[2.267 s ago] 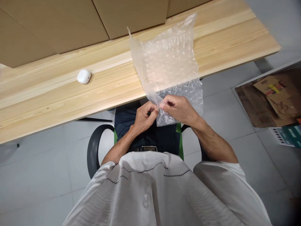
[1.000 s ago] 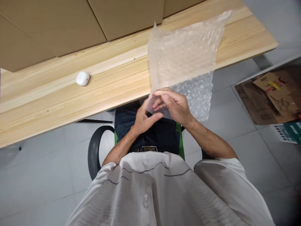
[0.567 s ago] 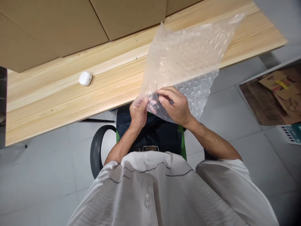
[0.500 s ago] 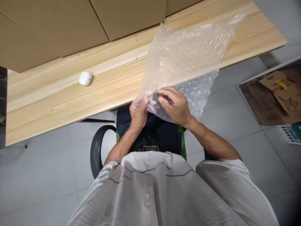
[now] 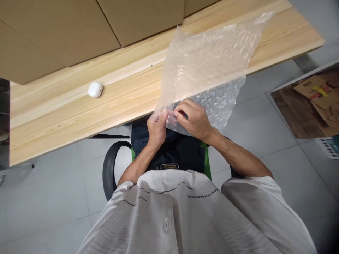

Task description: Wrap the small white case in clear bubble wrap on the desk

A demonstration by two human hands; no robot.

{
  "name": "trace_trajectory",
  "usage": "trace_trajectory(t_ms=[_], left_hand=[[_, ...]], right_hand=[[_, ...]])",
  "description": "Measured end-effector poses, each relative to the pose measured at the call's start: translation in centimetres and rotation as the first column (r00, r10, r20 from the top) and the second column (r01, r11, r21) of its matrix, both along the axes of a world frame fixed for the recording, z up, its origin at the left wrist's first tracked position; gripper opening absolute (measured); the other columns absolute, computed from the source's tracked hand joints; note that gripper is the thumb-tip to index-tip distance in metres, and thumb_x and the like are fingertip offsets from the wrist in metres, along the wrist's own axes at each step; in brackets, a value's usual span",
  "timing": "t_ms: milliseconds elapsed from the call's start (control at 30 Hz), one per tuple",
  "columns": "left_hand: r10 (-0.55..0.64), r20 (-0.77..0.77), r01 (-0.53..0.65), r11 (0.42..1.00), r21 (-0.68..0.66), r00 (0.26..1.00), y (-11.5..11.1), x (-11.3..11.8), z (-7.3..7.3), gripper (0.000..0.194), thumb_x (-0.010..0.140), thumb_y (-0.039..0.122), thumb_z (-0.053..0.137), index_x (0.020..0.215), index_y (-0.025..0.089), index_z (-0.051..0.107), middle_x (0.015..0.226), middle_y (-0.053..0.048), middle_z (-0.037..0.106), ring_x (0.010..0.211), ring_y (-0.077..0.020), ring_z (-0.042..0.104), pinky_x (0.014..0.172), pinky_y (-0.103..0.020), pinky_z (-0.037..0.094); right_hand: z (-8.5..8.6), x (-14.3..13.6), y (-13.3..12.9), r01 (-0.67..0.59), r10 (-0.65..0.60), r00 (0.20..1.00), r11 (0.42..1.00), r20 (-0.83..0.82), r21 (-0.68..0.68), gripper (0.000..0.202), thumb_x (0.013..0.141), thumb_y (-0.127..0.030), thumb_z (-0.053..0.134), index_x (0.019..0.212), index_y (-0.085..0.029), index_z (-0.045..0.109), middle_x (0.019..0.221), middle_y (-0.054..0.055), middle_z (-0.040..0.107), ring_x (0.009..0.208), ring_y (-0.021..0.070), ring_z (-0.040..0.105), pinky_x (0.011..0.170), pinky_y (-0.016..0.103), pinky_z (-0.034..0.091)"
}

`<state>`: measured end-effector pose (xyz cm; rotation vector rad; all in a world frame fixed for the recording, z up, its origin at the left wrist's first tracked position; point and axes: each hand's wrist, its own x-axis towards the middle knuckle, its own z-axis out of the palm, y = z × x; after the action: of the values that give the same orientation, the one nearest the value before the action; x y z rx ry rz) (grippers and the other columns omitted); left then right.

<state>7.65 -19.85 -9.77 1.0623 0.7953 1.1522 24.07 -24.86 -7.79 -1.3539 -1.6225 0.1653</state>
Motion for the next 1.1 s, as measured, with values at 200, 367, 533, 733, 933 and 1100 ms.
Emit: trace_trajectory(t_ms=[200,367,533,733,933,1100], left_hand=[[0.002,-0.017,-0.002,1.000,-0.021,1.000,0.1,0.0,0.0,0.066,0.095,0.089,0.091,0.094,0.024,0.077,0.091,0.000,0.075,0.090,-0.0186,0.076,0.092,-0.037,0.067],[-0.008,-0.048,0.007,1.000,-0.029,0.999,0.2,0.0,0.0,0.069,0.101,0.093,0.081,0.094,0.025,0.075,0.094,-0.004,0.079,0.102,-0.0253,0.084,0.097,-0.041,0.071],[-0.179,-0.013,0.178,0.983,-0.037,0.984,0.6,-0.8,0.9,0.096,0.102,0.114,0.042,0.108,0.027,0.082,0.114,-0.013,0.087,0.141,-0.0385,0.083,0.112,-0.053,0.072],[-0.155,0.041,0.159,0.980,-0.121,0.987,0.3,-1.0,-0.8,0.066,0.091,0.091,0.089,0.111,0.029,0.084,0.117,-0.007,0.090,0.123,-0.0310,0.087,0.102,-0.045,0.075],[-0.056,-0.096,0.061,0.997,0.046,0.994,0.5,-0.9,-4.0,0.055,0.081,0.068,0.108,0.112,0.028,0.085,0.116,-0.004,0.089,0.108,-0.0261,0.086,0.106,-0.045,0.071],[0.089,-0.228,-0.056,0.988,0.146,0.970,1.2,-1.9,-4.5,0.038,0.087,0.059,0.105,0.094,0.027,0.084,0.097,0.001,0.082,0.083,-0.0186,0.073,0.084,-0.037,0.066]], right_hand=[[0.4,0.0,0.1,0.007,-0.011,0.999,0.995,-0.043,-0.096,0.018,0.098,-0.013,0.065,0.089,-0.028,0.060,0.089,0.002,0.069,0.078,0.0203,0.059,0.074,0.038,0.045],[0.8,0.1,0.1,-0.004,-0.007,0.991,0.997,-0.134,-0.078,0.020,0.093,-0.015,0.067,0.084,-0.029,0.056,0.084,0.001,0.067,0.074,0.0192,0.056,0.073,0.038,0.046],[1.7,0.4,0.0,-0.030,-0.009,0.950,0.992,-0.311,-0.122,0.016,0.091,-0.018,0.069,0.082,-0.028,0.061,0.080,-0.002,0.066,0.072,0.0173,0.056,0.071,0.036,0.046],[2.0,0.5,0.0,-0.059,-0.017,0.914,0.983,-0.406,-0.174,0.012,0.095,-0.023,0.071,0.085,-0.028,0.065,0.079,-0.003,0.068,0.070,0.0172,0.055,0.068,0.036,0.046],[1.4,-0.1,0.1,-0.055,0.031,0.972,0.993,-0.232,-0.101,0.015,0.097,-0.021,0.068,0.085,-0.028,0.062,0.083,0.000,0.068,0.076,0.0192,0.059,0.076,0.038,0.049],[1.0,0.0,0.1,-0.094,0.074,0.981,0.990,-0.178,-0.106,0.017,0.099,-0.020,0.068,0.087,-0.029,0.059,0.084,0.000,0.067,0.077,0.0199,0.059,0.078,0.038,0.050]])
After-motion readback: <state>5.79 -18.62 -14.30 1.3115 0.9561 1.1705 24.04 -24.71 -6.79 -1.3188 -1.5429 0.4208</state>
